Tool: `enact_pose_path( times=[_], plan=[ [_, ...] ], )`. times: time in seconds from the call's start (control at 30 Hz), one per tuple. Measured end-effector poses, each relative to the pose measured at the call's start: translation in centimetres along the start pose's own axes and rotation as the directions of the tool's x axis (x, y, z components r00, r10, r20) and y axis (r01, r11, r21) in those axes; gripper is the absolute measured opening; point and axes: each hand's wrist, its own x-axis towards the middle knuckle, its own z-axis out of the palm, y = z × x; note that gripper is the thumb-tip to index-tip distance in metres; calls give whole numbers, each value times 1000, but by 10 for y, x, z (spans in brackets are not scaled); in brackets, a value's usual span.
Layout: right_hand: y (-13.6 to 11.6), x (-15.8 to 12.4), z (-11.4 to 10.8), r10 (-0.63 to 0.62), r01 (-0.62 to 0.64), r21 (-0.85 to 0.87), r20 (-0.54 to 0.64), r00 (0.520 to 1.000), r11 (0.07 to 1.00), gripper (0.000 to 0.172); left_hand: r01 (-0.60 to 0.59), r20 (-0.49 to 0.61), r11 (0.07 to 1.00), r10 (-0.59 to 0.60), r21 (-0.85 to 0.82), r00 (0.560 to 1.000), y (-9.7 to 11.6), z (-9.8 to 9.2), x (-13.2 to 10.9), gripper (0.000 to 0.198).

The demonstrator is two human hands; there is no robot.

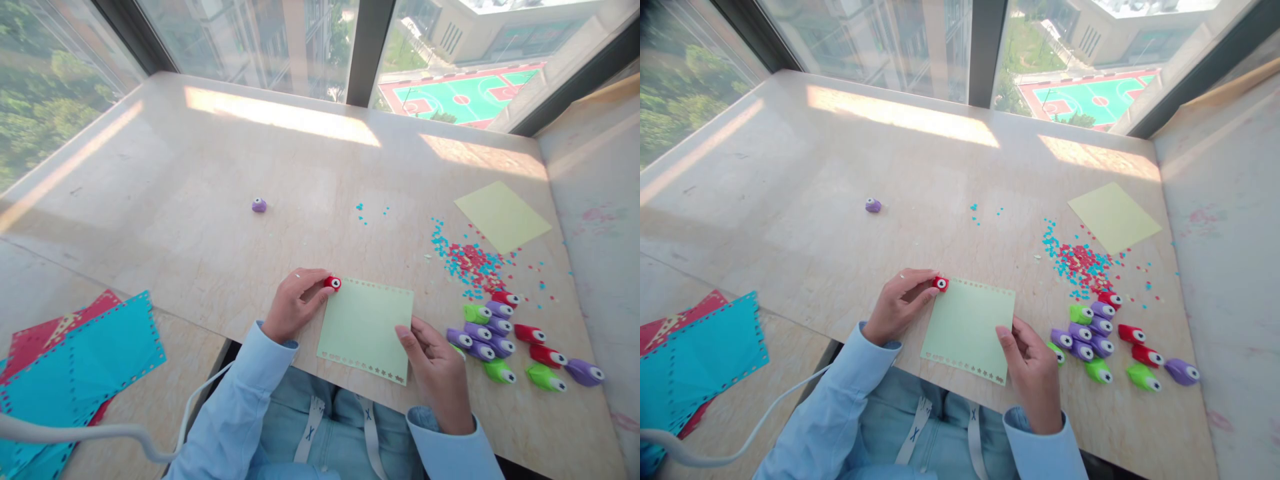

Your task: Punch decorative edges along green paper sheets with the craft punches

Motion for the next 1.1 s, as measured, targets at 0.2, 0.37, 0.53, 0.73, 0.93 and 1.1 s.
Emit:
enact_pose_path(
  times=[0.2, 0.37, 0.53, 0.73, 0.93, 1.1],
  plan=[
    [-12, -63, -20, -271, 192, -407, -145, 952, 893, 59, -34, 4, 999, 34, 37, 999, 1, 1, 1, 21],
    [-14, -55, -22, -611, 514, -585, 40, 791, 627, 49, -66, -19, 996, 67, 54, 998, 2, 2, 2, 20],
    [-1, -13, 4, -660, 658, -527, 223, 717, 537, 47, -92, -19, 992, 93, 82, 995, -1, 3, 1, 24],
    [19, 1, 14, -672, 698, -487, 265, 692, 526, 33, -110, -14, 991, 112, 76, 994, -1, 4, 2, 21],
    [24, 4, 9, -676, 729, -453, 309, 669, 514, 33, -149, 3, 985, 150, 85, 989, -1, 3, 3, 21],
    [23, 4, 10, -663, 722, -441, 313, 680, 533, 42, -166, 18, 981, 165, 103, 986, 1, 4, 4, 23]
  ],
)
